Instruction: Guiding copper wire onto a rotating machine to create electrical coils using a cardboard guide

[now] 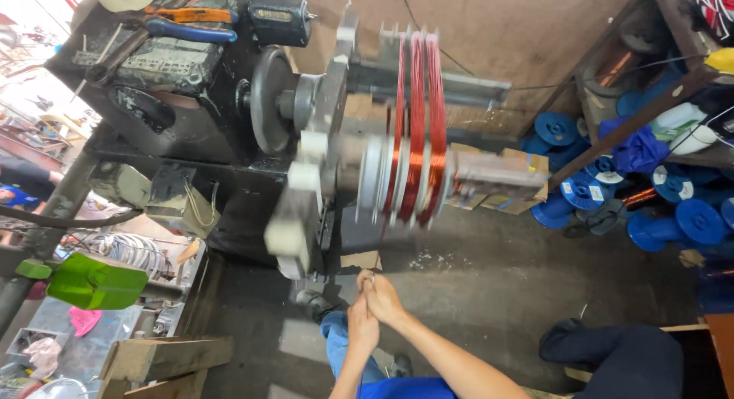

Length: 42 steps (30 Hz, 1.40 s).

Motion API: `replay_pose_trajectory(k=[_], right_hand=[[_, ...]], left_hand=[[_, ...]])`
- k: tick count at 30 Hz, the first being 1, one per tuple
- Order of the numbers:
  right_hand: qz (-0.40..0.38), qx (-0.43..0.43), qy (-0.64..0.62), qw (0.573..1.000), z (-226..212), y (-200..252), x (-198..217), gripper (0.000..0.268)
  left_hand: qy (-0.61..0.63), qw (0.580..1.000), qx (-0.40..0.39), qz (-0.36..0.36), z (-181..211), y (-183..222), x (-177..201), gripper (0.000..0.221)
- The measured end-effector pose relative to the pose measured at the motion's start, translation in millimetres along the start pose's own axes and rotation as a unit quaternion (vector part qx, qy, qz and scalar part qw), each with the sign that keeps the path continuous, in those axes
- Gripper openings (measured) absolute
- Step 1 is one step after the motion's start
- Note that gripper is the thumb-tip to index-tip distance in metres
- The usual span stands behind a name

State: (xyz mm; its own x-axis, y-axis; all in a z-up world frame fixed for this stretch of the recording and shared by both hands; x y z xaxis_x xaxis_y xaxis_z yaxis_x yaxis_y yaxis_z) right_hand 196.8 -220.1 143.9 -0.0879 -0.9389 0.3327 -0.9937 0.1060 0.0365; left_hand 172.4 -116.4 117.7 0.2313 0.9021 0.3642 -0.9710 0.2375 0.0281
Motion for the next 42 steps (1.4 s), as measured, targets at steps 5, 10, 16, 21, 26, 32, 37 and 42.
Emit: replay_pose_trajectory(k=[5,10,16,21,26,32,37,42], right_hand=[[-0.002,0.012,-0.035,0.999,-83,5,22,0.024],[0.012,0.011,-0.043,0.999,-88,-8,29,0.023],[0.031,-0.034,-0.043,0.998,-33,-14,17,0.023],[-0.003,-0.015,0.013,1.0,-12,7,6,0.019],[-0.003,0.004,0.009,1.0,-45,15,12,0.023],[-0.004,0.012,-0.03,0.999,-87,14,28,0.028],[0.041,-0.007,0.029,0.999,-71,11,26,0.023],[0.041,0.006,-0.009,0.999,-26,10,4,0.026]], left_hand=[[0.008,0.997,-0.079,0.026,46,-1,25,0.036],[0.015,0.998,-0.062,0.002,85,-15,37,0.046],[0.02,0.999,-0.045,-0.011,39,-18,11,0.044],[0.01,1.0,0.002,-0.004,12,4,3,0.037],[0.016,0.999,-0.032,0.012,46,14,22,0.037],[0.057,0.994,-0.085,0.028,83,12,32,0.032],[0.068,0.993,-0.092,0.008,90,13,36,0.028],[0.023,0.997,-0.061,0.033,38,11,20,0.035]])
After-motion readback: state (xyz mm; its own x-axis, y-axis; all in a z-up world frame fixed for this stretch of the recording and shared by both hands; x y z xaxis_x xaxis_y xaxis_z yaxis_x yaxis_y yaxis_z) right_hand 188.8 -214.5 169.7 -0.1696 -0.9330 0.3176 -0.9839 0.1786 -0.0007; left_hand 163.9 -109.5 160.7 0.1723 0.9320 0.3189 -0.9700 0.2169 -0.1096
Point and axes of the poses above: each hand's wrist, its own y-axis away from the middle knuckle, its own x-axis out of the back of the hand, z = x × y, the point moved 2 cm from there along -y, towards the middle knuckle, and after that the axes turned 2 degrees about -y, right-handed, at the moved point
